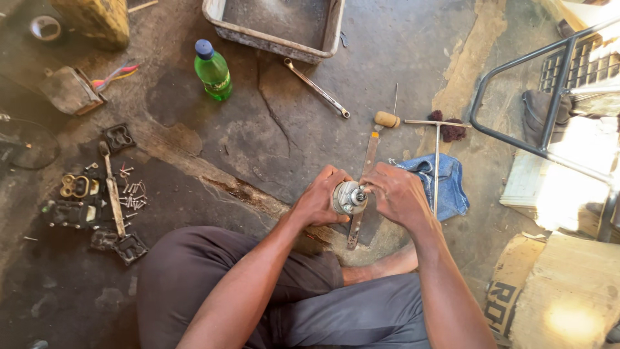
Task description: The person sits on the workshop floor and disassembles a starter motor. They use a T-handle socket wrench to loosen the motor's end, pull off the end cap, remove the armature and internal components, and work on the brush assembly with a small tool, placing parts on the floor.
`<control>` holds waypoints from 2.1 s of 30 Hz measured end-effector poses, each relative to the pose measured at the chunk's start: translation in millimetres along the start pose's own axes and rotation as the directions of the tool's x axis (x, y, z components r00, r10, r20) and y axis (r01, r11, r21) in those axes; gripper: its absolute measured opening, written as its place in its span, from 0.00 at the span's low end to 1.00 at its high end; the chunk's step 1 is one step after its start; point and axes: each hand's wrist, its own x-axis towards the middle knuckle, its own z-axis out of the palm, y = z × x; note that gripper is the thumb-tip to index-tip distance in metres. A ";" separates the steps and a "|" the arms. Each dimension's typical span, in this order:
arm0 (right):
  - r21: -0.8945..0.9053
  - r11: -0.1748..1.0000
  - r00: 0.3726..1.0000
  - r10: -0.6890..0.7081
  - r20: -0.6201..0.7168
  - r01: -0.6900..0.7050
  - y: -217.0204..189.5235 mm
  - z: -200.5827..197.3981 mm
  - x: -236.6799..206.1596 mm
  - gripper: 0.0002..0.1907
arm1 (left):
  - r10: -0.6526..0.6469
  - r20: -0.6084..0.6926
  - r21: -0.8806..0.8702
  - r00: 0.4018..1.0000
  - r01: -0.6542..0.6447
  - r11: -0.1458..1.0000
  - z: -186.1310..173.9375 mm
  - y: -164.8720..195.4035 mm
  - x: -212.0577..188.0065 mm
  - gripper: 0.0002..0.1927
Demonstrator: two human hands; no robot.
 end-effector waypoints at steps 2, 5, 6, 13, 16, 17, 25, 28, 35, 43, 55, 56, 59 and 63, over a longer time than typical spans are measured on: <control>-0.011 1.000 1.000 0.005 -0.007 -0.005 -1.8 0.6 -0.9 0.17 | -0.017 0.011 0.000 1.000 0.017 1.000 -0.4 2.3 0.3 0.40; -0.036 0.999 0.999 -0.013 -0.033 0.012 -3.5 2.4 -3.0 0.20 | -0.007 0.013 0.008 1.000 0.007 1.000 -2.2 4.5 0.0 0.39; -0.031 0.999 0.999 -0.012 -0.041 0.011 -3.4 3.1 -3.8 0.20 | -0.012 0.017 0.005 1.000 0.012 1.000 -2.5 4.9 0.1 0.38; -0.004 0.998 0.994 -0.058 -0.094 0.058 -2.6 9.7 -7.8 0.20 | -0.025 0.030 -0.005 0.999 0.025 1.000 -5.9 6.1 -3.7 0.37; 0.003 0.997 0.992 -0.081 -0.094 0.082 -1.8 11.0 -7.9 0.21 | -0.035 0.040 0.004 0.999 0.035 0.999 -6.9 6.7 -3.5 0.37; 0.005 0.997 0.993 -0.082 -0.085 0.082 -1.7 11.2 -8.0 0.22 | -0.045 0.046 0.009 0.998 0.045 0.999 -7.0 6.9 -3.3 0.37; 0.044 0.993 0.990 -0.109 -0.093 0.113 1.5 9.8 -9.0 0.22 | -0.027 0.039 -0.011 0.999 0.028 1.000 -5.4 5.4 -2.5 0.37; 0.056 0.989 0.986 -0.127 -0.105 0.134 2.1 8.4 -9.5 0.22 | 0.005 0.034 -0.026 0.999 -0.004 1.000 -5.2 4.5 -2.0 0.36; 0.058 0.985 0.980 -0.156 -0.122 0.164 3.1 5.4 -11.5 0.22 | 0.015 0.043 -0.026 0.999 -0.014 1.000 -6.2 6.3 -2.9 0.36; 0.076 0.987 0.981 -0.131 -0.142 0.143 2.6 0.6 -12.5 0.22 | -0.010 0.043 -0.037 0.999 0.011 0.999 -4.5 11.9 -2.4 0.36; 0.191 0.980 0.999 -0.042 -0.019 0.045 14.2 -20.2 -25.5 0.19 | 0.000 0.032 -0.027 1.000 0.001 1.000 10.9 20.9 1.4 0.38; 0.172 0.981 0.995 -0.083 -0.047 0.090 18.9 -17.2 -27.0 0.18 | 0.018 0.031 -0.020 0.999 -0.018 1.000 12.1 21.2 2.6 0.38; 0.126 0.976 0.981 -0.161 -0.108 0.175 32.4 -10.1 -31.8 0.24 | 0.011 0.030 -0.014 0.999 -0.011 1.000 17.3 22.8 5.8 0.37; 0.059 0.968 0.964 -0.233 -0.127 0.242 40.4 -10.2 -39.9 0.26 | 0.032 0.034 0.013 0.999 -0.032 0.999 23.4 26.1 10.2 0.36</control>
